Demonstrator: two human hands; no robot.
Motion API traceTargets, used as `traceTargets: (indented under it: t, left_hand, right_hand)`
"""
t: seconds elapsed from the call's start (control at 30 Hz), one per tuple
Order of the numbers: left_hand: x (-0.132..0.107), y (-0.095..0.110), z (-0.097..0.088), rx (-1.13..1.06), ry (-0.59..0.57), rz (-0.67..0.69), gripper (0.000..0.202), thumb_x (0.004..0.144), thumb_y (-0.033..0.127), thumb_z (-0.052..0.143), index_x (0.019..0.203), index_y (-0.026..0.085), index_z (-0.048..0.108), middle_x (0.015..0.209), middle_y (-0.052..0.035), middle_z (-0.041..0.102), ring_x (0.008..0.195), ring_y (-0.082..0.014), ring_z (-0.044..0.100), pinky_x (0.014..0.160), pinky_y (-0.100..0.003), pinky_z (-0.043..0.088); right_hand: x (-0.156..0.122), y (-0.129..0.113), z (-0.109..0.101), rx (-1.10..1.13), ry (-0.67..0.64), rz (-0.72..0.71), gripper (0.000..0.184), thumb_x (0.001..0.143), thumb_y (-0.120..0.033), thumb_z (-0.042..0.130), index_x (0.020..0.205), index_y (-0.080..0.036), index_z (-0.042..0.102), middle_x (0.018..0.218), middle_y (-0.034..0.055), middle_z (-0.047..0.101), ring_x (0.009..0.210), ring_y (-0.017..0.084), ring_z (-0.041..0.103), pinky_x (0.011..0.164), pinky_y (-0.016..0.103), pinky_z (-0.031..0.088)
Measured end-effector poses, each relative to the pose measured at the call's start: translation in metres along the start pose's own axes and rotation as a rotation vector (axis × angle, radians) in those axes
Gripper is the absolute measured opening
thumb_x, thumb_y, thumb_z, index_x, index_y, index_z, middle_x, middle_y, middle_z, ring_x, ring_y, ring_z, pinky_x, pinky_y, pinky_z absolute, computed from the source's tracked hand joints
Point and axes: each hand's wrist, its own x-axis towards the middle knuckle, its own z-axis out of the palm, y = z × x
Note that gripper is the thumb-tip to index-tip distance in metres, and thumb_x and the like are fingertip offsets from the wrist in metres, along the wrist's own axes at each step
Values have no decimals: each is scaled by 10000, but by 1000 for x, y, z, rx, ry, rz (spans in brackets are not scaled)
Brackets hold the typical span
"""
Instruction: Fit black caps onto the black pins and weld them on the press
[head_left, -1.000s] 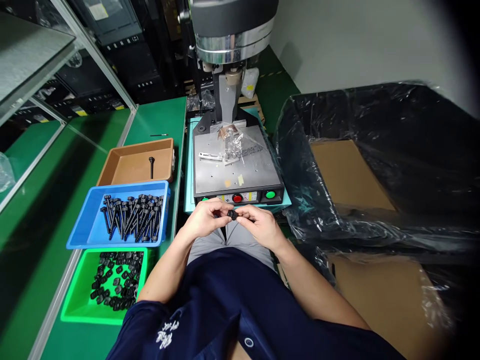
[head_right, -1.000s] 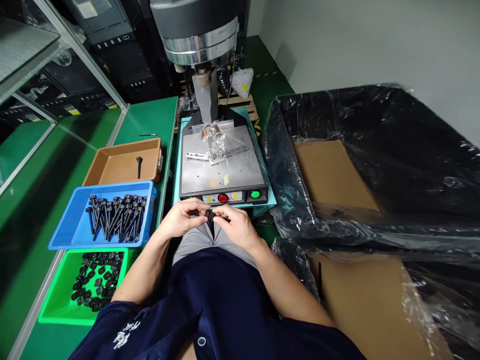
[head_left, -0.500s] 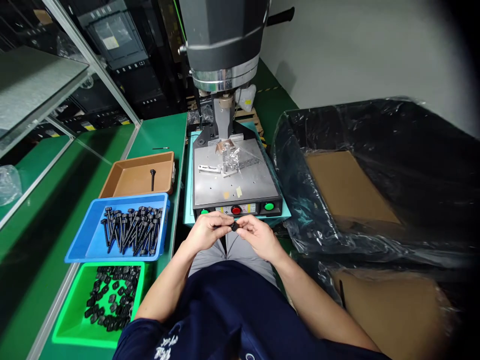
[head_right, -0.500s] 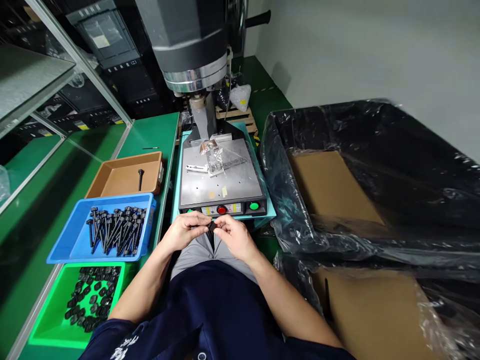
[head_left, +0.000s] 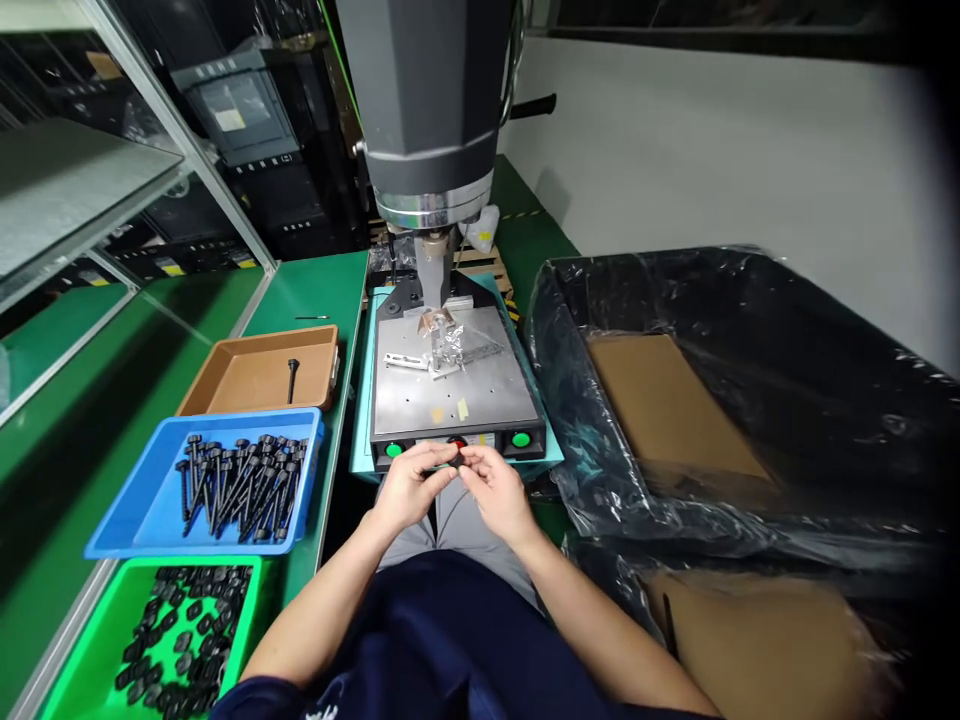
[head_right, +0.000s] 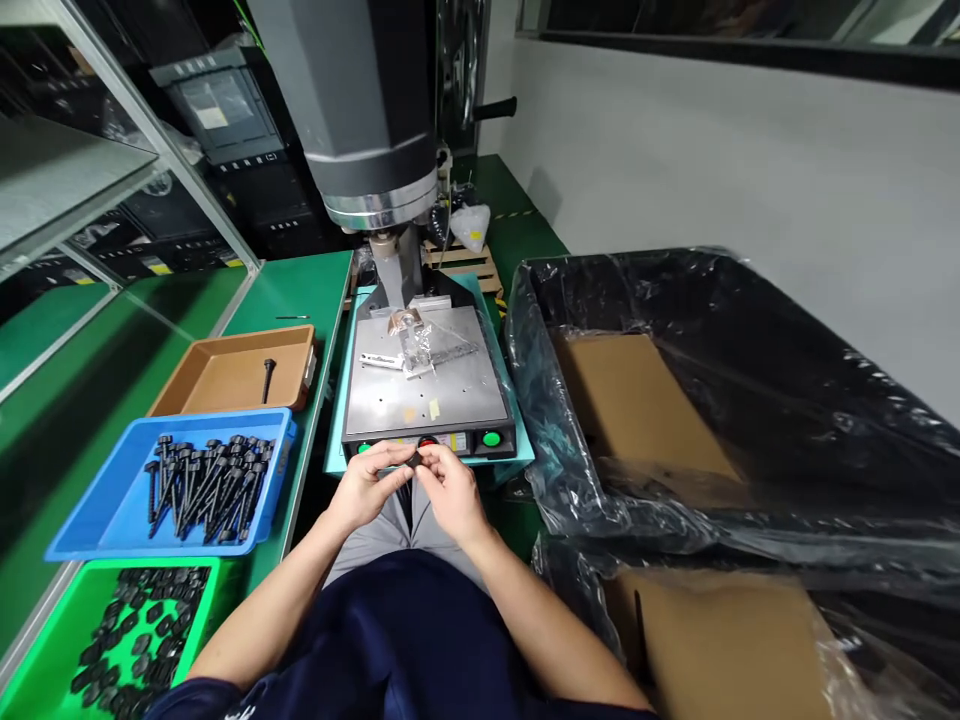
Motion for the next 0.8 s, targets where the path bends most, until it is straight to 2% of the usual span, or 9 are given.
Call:
traceTargets:
  t: [0.17, 0.33, 0.43, 0.5, 0.57, 0.63, 0.73, 0.8]
  left_hand:
    - [5, -5, 10, -20, 85, 8, 283, 897, 361, 633, 1123, 220, 728, 1141, -97, 707, 1086, -219, 658, 989, -406, 523]
    - [9, -7, 18, 10, 83, 56, 339, 948, 337, 547, 1254, 237, 653, 1297, -105, 626, 1222, -213, 577, 1084, -439, 447]
    - [17, -15, 17, 49, 76, 50, 388, 936, 352, 560, 1305, 242, 610, 1378, -119, 554, 1290, -226, 518, 1099, -456, 424]
    - [28, -21, 8, 63, 129, 27, 401, 912, 374, 593, 1287, 234, 616, 1393, -131, 534, 1305, -244, 502, 1074, -461, 437]
    - [46, -26, -7, 55, 230, -5, 374, 887, 391, 617, 1216, 215, 649, 1377, -141, 541, 1293, -257, 510, 1029, -446, 465]
    - [70, -28, -26, 40, 321, -31, 318, 872, 396, 623, 1113, 198, 684, 1371, -148, 538, 1286, -263, 514, 1000, -425, 475]
    - [108, -25, -54, 52, 342, -55, 266, 827, 391, 666, 1004, 198, 712, 1415, -151, 494, 1372, -280, 426, 1021, -409, 446]
    - [130, -21, -68, 60, 273, -80, 271, 769, 381, 726, 975, 204, 726, 1417, -147, 497, 1409, -290, 375, 1047, -406, 416]
  right_hand:
    - [10, 0, 4, 153, 5, 114, 437, 823, -348, 640, 1234, -203, 608, 858, 32, 631, 599, 123, 555, 504, 252, 467]
    - [22, -1, 6, 224, 4, 155, 503, 806, -373, 678, 1273, -202, 604, 835, 26, 624, 577, 114, 522, 488, 248, 441]
    - [35, 3, 5, 369, -48, 248, 572, 765, -373, 732, 1289, -214, 568, 799, 6, 623, 524, 88, 476, 429, 207, 361]
    - [48, 10, 1, 473, -7, 326, 605, 707, -384, 790, 1242, -215, 562, 767, -14, 620, 469, 59, 421, 388, 171, 272]
    - [64, 18, -8, 552, 111, 397, 569, 634, -418, 841, 1096, -203, 587, 694, -42, 590, 421, 37, 367, 367, 147, 195]
    - [79, 26, -19, 603, 227, 442, 531, 578, -450, 869, 947, -199, 583, 709, -29, 610, 424, 40, 411, 358, 138, 172]
    - [98, 33, -37, 626, 247, 407, 521, 562, -475, 875, 899, -212, 578, 970, 60, 684, 665, 147, 652, 363, 136, 211]
    - [108, 35, -46, 609, 205, 341, 520, 583, -505, 858, 925, -225, 583, 1108, 91, 669, 903, 237, 697, 381, 138, 241]
